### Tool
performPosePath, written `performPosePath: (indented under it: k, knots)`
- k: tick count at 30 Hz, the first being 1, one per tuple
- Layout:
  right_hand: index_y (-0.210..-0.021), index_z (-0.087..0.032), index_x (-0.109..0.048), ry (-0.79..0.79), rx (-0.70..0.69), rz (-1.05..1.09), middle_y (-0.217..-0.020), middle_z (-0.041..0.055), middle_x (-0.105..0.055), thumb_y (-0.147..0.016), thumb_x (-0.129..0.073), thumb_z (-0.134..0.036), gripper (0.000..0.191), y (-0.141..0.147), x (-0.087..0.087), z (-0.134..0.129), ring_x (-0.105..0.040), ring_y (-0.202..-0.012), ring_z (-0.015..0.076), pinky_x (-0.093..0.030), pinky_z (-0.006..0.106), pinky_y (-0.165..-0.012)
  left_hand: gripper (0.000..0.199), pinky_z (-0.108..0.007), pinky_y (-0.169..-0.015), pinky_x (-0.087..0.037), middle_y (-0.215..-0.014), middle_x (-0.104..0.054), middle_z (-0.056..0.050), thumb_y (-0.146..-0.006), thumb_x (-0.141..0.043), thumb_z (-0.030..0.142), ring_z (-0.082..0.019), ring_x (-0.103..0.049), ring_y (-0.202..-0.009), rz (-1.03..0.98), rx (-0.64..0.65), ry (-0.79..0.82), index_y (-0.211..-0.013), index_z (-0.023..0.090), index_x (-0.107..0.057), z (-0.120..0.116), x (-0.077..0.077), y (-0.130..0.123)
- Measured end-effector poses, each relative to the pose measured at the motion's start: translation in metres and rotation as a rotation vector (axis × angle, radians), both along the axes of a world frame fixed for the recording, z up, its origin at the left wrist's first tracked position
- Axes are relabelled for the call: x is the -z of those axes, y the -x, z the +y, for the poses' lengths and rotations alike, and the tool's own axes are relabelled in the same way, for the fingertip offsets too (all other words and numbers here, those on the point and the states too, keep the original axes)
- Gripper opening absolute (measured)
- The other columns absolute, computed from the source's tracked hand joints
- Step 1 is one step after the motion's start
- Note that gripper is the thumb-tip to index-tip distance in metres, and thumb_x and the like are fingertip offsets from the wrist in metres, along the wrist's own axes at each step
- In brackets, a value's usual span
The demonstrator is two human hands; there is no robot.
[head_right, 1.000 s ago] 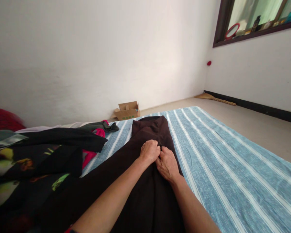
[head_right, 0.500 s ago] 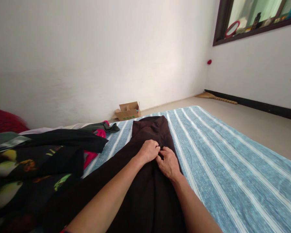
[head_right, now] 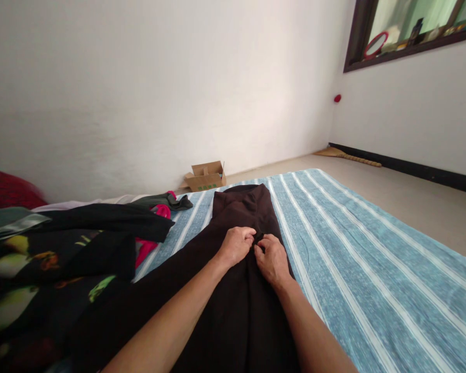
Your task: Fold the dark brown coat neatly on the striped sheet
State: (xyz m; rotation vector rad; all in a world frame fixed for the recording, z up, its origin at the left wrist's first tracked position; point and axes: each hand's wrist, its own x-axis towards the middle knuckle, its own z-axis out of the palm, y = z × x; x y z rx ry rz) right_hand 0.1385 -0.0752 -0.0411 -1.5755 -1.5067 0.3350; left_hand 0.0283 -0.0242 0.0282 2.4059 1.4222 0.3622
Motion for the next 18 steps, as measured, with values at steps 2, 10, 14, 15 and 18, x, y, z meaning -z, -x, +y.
performPosePath:
  k: [2, 10, 14, 15, 18]
  knots:
    - [-0.069, -0.017, -0.064, -0.031, 0.05, -0.006, -0.095, 0.0096, -0.062, -0.077, -0.049, -0.018, 0.017, -0.001, 0.003, 0.001, -0.058, -0.091, 0.0205, -0.046, 0.032, -0.082, 0.036, -0.024, -0.084, -0.045, -0.093, -0.071, -0.003, -0.077, -0.049, 0.013, -0.017, -0.063, -0.093, -0.005, -0.024, 0.006, -0.108, 0.022, -0.064, -0.002, 0.002, 0.0]
    - [-0.104, -0.014, -0.061, -0.173, 0.029, -0.187, -0.117, 0.0127, -0.055, -0.08, -0.039, -0.012, 0.032, 0.003, 0.01, 0.002, -0.047, -0.115, 0.022, -0.038, 0.038, -0.099, 0.033, -0.026, -0.083, -0.045, -0.097, -0.07, -0.006, -0.079, -0.052, 0.017, -0.019, -0.063, -0.097, -0.015, -0.059, 0.007, -0.111, 0.02, -0.06, -0.004, 0.007, 0.0]
    - [-0.113, -0.013, -0.058, -0.112, -0.07, -0.317, -0.122, 0.0122, -0.055, -0.084, -0.035, -0.012, 0.037, 0.006, 0.008, 0.0, -0.045, -0.12, 0.02, -0.036, 0.036, -0.102, 0.032, -0.025, -0.083, -0.045, -0.096, -0.07, -0.006, -0.078, -0.051, 0.015, -0.019, -0.063, -0.096, -0.031, -0.055, 0.0, -0.109, 0.018, -0.06, -0.004, 0.008, 0.001]
    - [-0.113, -0.013, -0.058, -0.084, -0.07, -0.345, -0.123, 0.0125, -0.054, -0.085, -0.035, -0.013, 0.036, 0.007, 0.007, 0.0, -0.045, -0.12, 0.0204, -0.037, 0.037, -0.102, 0.032, -0.025, -0.083, -0.045, -0.095, -0.071, -0.005, -0.078, -0.051, 0.015, -0.018, -0.063, -0.094, -0.039, -0.053, 0.001, -0.109, 0.018, -0.06, -0.003, 0.008, 0.003]
    - [-0.112, -0.011, -0.059, -0.006, -0.057, -0.412, -0.125, 0.0144, -0.054, -0.088, -0.035, -0.017, 0.034, 0.009, 0.004, -0.003, -0.045, -0.12, 0.0231, -0.037, 0.039, -0.1, 0.03, -0.021, -0.079, -0.047, -0.093, -0.071, -0.001, -0.079, -0.052, 0.018, -0.014, -0.065, -0.087, -0.064, -0.076, -0.002, -0.108, 0.021, -0.06, 0.005, 0.002, 0.017]
